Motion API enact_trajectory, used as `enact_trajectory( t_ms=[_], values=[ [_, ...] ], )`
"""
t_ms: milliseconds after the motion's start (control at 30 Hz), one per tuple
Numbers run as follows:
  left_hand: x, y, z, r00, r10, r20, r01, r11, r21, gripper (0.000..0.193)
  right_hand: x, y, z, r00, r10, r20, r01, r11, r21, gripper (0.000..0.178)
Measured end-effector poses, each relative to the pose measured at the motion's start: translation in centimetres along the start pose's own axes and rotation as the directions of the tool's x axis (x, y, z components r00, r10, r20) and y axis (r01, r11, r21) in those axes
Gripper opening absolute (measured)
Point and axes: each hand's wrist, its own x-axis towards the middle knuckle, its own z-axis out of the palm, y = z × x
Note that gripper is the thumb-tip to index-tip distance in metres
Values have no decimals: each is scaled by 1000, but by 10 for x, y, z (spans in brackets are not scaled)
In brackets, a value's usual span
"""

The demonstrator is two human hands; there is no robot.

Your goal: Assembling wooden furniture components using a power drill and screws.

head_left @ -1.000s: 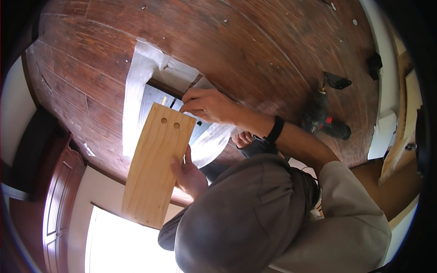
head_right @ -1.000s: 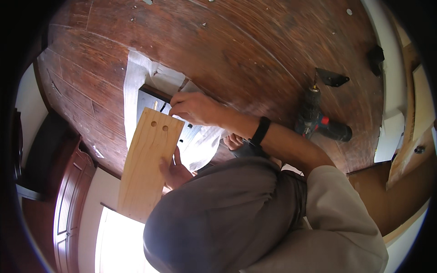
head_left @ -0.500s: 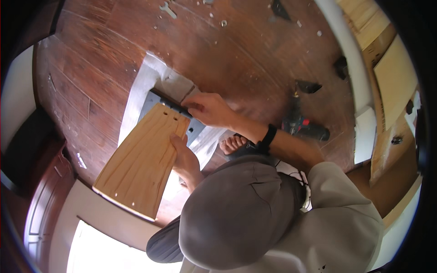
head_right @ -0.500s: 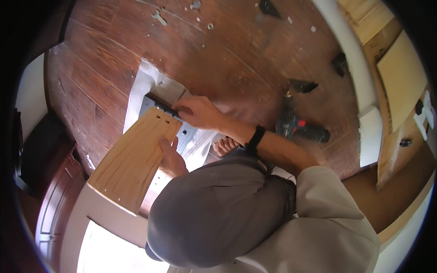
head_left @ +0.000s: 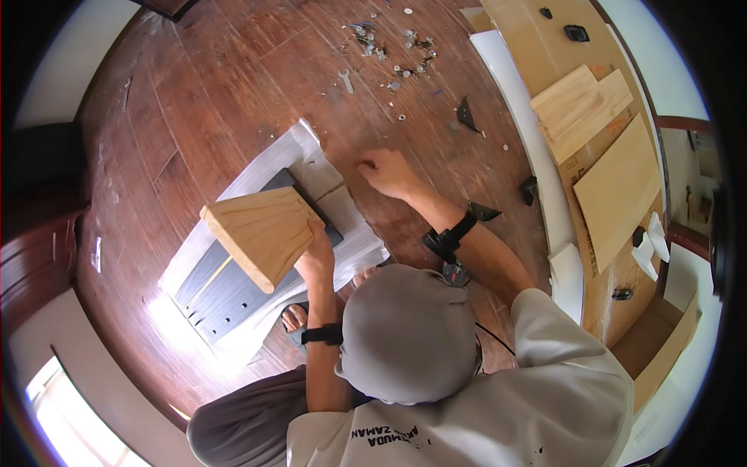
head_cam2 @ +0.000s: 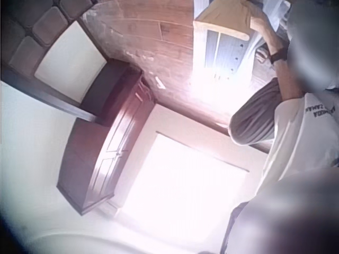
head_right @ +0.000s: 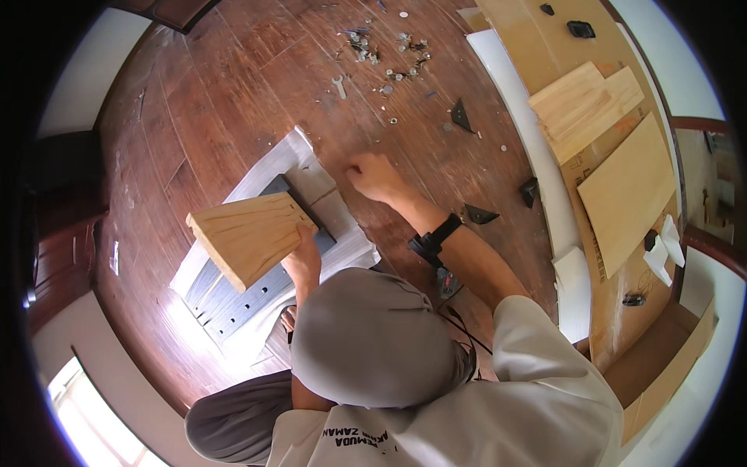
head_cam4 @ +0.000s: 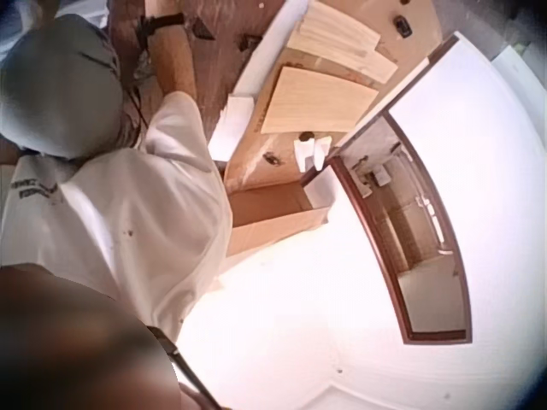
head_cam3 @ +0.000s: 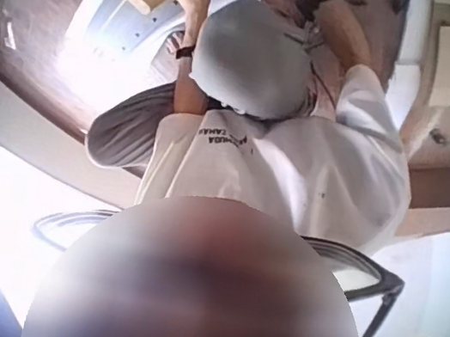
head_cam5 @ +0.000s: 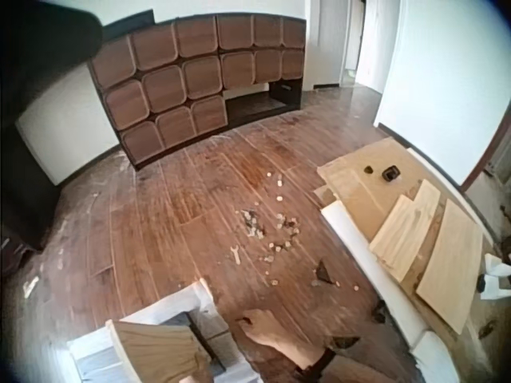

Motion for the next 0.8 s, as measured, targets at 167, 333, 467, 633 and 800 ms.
enact_trajectory(
  t_ms=[167,333,467,633,800],
  values=[
    [-21,-47,-15,957,-83,278,63,995,83,34,-41,-13,52,896,76,437,-110,992,53,30],
    [-53,-106,-87,505,-863,-13,814,481,-326,63,-67,-26,61,948,59,314,-120,977,179,32],
    [-37,-144,-104,313,-949,29,726,219,-653,48,-72,-23,67,952,135,275,-188,966,177,29],
    [-38,-198,-107,410,-902,-131,628,384,-677,63,-80,-32,79,909,78,409,-157,974,162,33],
    [-66,-249,-119,482,-875,40,731,377,-568,53,-65,-37,32,856,-116,504,52,989,140,30]
  ],
)
